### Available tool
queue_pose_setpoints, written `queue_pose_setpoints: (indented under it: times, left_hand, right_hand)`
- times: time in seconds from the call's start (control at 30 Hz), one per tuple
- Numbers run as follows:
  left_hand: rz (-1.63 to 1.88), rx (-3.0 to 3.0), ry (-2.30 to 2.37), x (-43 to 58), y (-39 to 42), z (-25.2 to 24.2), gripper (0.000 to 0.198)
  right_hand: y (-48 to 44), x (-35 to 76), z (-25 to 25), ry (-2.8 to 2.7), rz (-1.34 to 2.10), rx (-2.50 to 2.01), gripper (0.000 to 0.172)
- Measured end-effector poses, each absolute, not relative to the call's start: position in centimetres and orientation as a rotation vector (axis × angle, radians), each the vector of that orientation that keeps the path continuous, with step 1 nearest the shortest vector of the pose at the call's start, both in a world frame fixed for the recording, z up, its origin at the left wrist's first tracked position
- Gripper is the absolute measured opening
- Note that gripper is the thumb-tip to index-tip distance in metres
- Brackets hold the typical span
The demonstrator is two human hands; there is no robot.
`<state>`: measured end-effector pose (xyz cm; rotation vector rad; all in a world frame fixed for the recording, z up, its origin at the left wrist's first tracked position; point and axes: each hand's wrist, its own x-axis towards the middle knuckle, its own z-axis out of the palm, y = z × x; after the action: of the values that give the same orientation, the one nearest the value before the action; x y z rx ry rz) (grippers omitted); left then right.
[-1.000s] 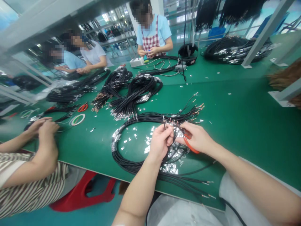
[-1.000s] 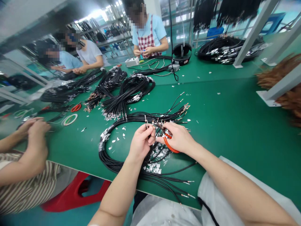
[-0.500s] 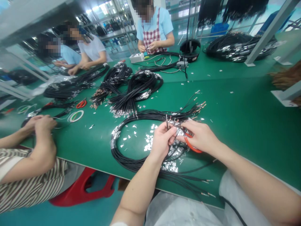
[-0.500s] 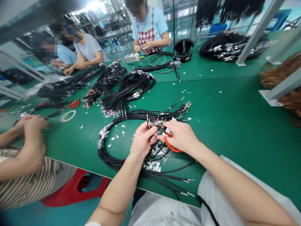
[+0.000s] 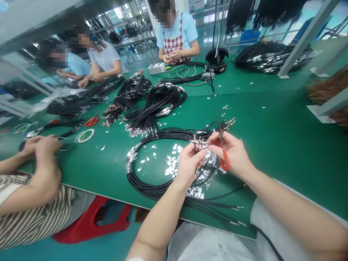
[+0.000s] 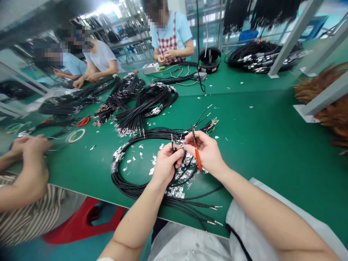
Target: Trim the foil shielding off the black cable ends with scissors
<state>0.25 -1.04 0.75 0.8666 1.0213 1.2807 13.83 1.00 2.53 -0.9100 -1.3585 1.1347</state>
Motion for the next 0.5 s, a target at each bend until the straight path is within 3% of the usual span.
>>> queue_pose_setpoints:
  times: [0.3, 0.5]
  left_hand:
    - [1.178, 0.829, 0.97, 0.5, -1.3, 1.1, 0.021]
    - [0.928, 0.769, 0.757, -0.2, -1.0, 1.2, 0.025]
  right_hand:
    - [0.6, 13.6, 2.7, -1.334, 1.087, -0.934, 0.013]
    - [1.0, 13.6, 1.9, -1.406, 1.161, -0.877, 0.011]
